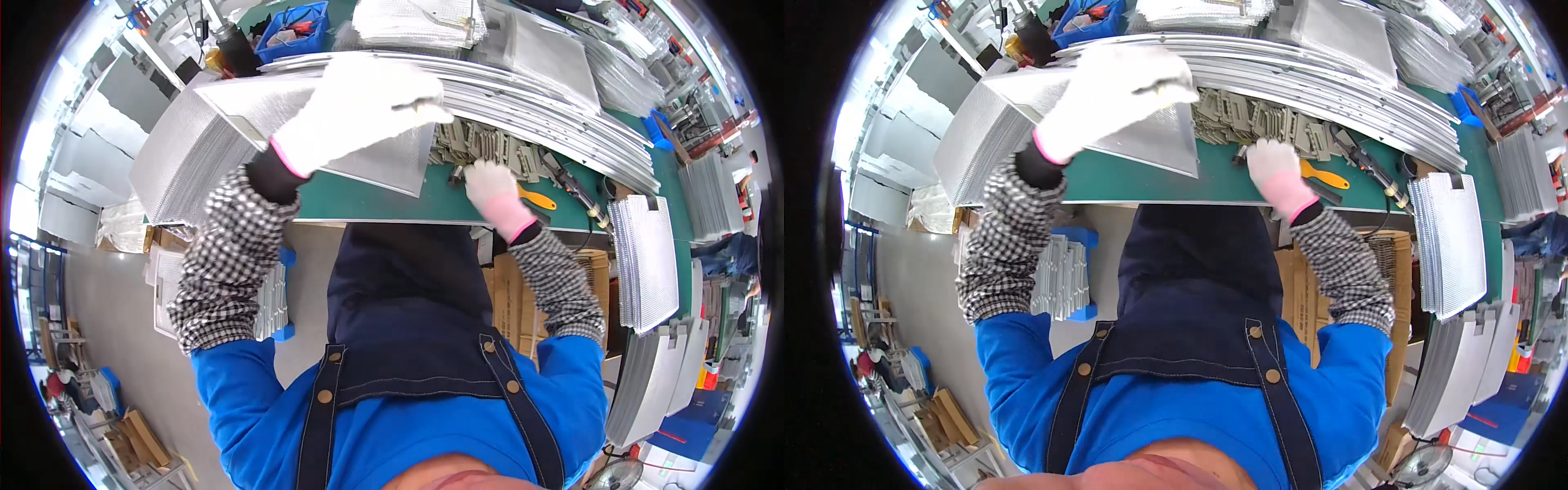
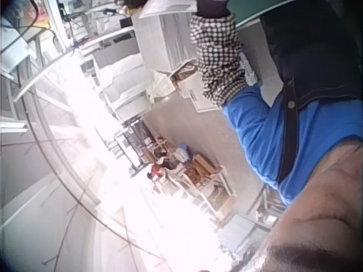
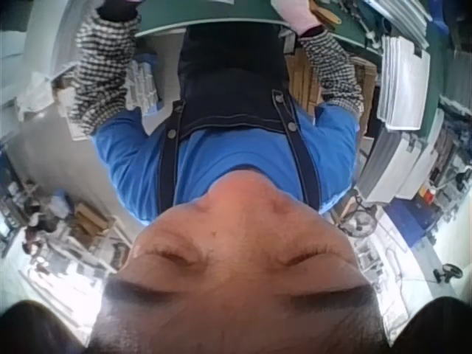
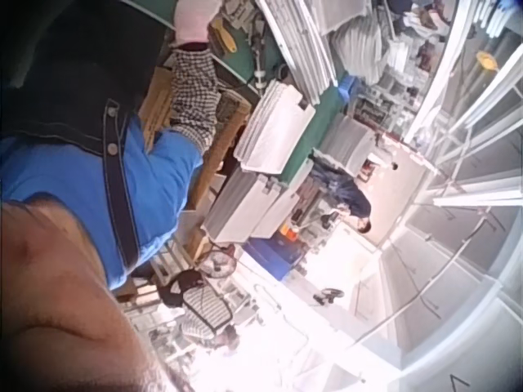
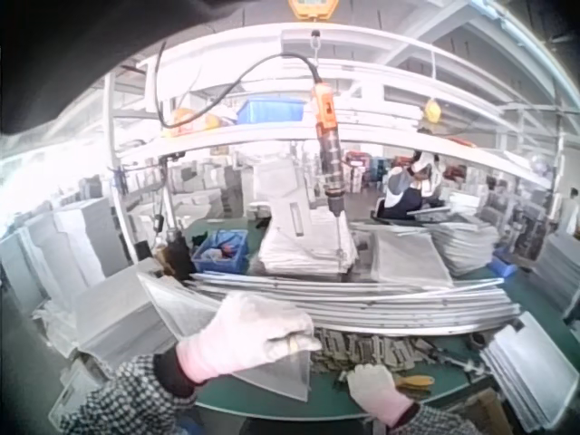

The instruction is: The person assembles air filters by placing a mesh screen into a white frame and securing it with a hammer and small metal clips. They repeatedly pick up frames and screens, align them, and hammer the clips into place before stacking the finished units.

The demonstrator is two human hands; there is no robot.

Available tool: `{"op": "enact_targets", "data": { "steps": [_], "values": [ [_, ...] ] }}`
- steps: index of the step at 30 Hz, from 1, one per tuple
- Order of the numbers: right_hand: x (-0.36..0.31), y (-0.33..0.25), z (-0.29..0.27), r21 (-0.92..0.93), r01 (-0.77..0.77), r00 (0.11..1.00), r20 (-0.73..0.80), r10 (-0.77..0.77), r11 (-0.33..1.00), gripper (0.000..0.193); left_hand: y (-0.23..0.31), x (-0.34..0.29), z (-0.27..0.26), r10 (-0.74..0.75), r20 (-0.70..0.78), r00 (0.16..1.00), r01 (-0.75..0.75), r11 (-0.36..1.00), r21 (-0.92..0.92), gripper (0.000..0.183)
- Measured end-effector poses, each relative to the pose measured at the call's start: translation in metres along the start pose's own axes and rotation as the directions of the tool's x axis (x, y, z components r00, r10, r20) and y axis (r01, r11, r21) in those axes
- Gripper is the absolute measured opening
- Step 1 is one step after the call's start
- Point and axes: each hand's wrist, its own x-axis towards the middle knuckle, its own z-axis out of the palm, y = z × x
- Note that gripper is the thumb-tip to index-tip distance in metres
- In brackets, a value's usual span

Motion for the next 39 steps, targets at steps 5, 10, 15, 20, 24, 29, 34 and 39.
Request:
{"op": "enact_targets", "data": {
  "steps": [5, 10, 15, 20, 24, 29, 34, 39],
  "values": [
    [-0.009, -0.001, 0.03, 0.152, 0.058, 0.977, -0.21, -0.026, 0.987, 0.016, 0.013, -0.031, 0.039, -0.216, -0.049, 0.975, 0.221, 0.948, 0.227, 0.028],
    [-0.005, 0.027, -0.119, 0.786, 0.324, 0.918, -0.395, 0.024, 0.527, 0.034, 0.029, -0.032, 0.072, -0.347, -0.311, 0.885, 0.438, 0.849, 0.297, 0.048],
    [0.019, 0.044, -0.225, 0.446, 0.534, 0.776, -0.596, -0.206, 0.718, 0.022, 0.028, -0.034, 0.07, -0.371, -0.297, 0.88, 0.446, 0.861, 0.245, 0.045],
    [0.034, 0.049, -0.209, 0.001, 0.647, 0.696, -0.408, -0.591, 0.762, 0.029, 0.034, -0.03, 0.072, -0.376, -0.321, 0.869, 0.461, 0.85, 0.254, 0.041],
    [0.027, 0.044, -0.237, 0.172, 0.539, 0.761, -0.519, -0.389, 0.825, 0.031, 0.035, -0.027, 0.082, -0.389, -0.41, 0.825, 0.513, 0.821, 0.252, 0.036],
    [0.015, 0.031, -0.183, 0.23, 0.314, 0.872, -0.453, -0.184, 0.921, 0.028, 0.038, -0.02, 0.084, -0.42, -0.392, 0.818, 0.533, 0.811, 0.242, 0.035],
    [0.001, 0.03, -0.146, 0.763, 0.242, 0.925, -0.368, 0.094, 0.6, 0.024, 0.029, -0.03, 0.092, -0.337, -0.499, 0.799, 0.504, 0.827, 0.248, 0.04],
    [-0.001, -0.014, -0.112, 0.633, 0.65, 0.673, -0.22, 0.706, -0.422, 0.02, 0.03, -0.03, 0.083, -0.347, -0.508, 0.789, 0.536, 0.792, 0.291, 0.043]
  ]
}}
